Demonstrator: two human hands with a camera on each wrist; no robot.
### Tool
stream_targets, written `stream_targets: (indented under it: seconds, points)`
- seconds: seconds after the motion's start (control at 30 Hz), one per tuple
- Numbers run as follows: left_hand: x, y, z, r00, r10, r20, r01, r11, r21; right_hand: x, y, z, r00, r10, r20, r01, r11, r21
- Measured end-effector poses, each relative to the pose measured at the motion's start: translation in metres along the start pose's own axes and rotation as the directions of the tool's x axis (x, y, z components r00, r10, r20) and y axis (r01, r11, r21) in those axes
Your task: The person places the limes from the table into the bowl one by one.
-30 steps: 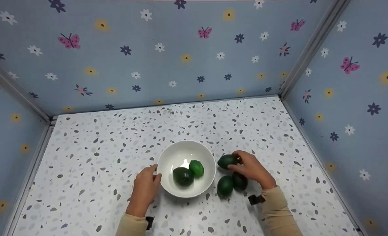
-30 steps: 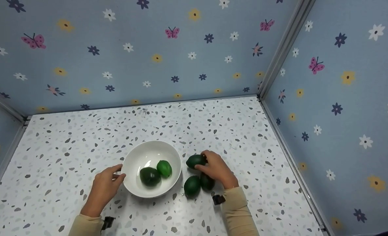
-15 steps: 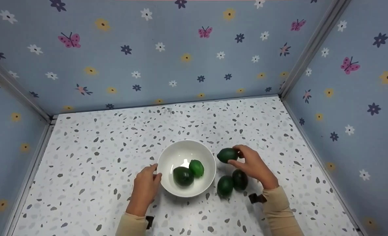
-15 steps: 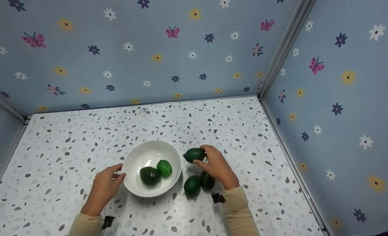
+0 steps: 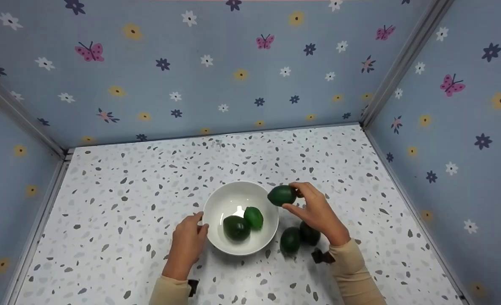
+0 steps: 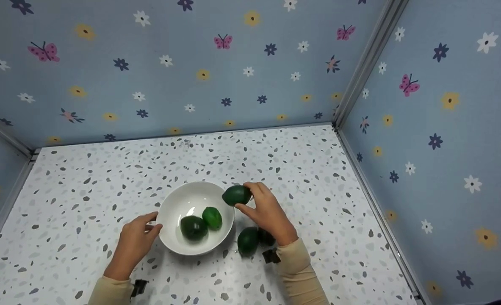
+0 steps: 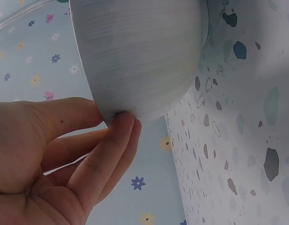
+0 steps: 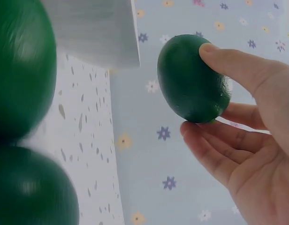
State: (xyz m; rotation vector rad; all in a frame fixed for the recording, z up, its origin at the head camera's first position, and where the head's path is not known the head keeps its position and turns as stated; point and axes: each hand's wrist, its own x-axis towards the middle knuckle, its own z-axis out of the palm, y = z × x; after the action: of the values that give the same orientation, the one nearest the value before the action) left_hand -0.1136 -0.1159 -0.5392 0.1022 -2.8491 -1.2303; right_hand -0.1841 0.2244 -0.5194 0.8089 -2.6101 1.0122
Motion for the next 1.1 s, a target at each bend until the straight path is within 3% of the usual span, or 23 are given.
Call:
stream_targets:
  seconds: [0.27,0.57,0.8,1.1]
  points:
    - [0.0,0.0,0.0,1.0,-0.003,-0.001,0.003,1.0,0.011,0.012,-0.013,0.02,0.998,-0.066,0.009,0.066,0.998,0.026]
    - [0.0,0.0,0.0,1.0,-0.012,0.002,0.012,1.0,-0.008,0.015,-0.02,0.037,0.988,-0.149,0.036,0.152,0.985,-0.086]
    - [-0.001,0.0,0.001,1.0,-0.005,-0.001,0.005,1.0,-0.011,0.015,-0.022,0.048,0.987,-0.138,0.077,0.15,0.97,-0.191]
    - [-0.002,0.001,0.0,1.0,0.002,-0.008,-0.002,1.0,0.009,0.015,-0.021,0.049,0.976,-0.212,0.047,0.217,0.958,-0.19]
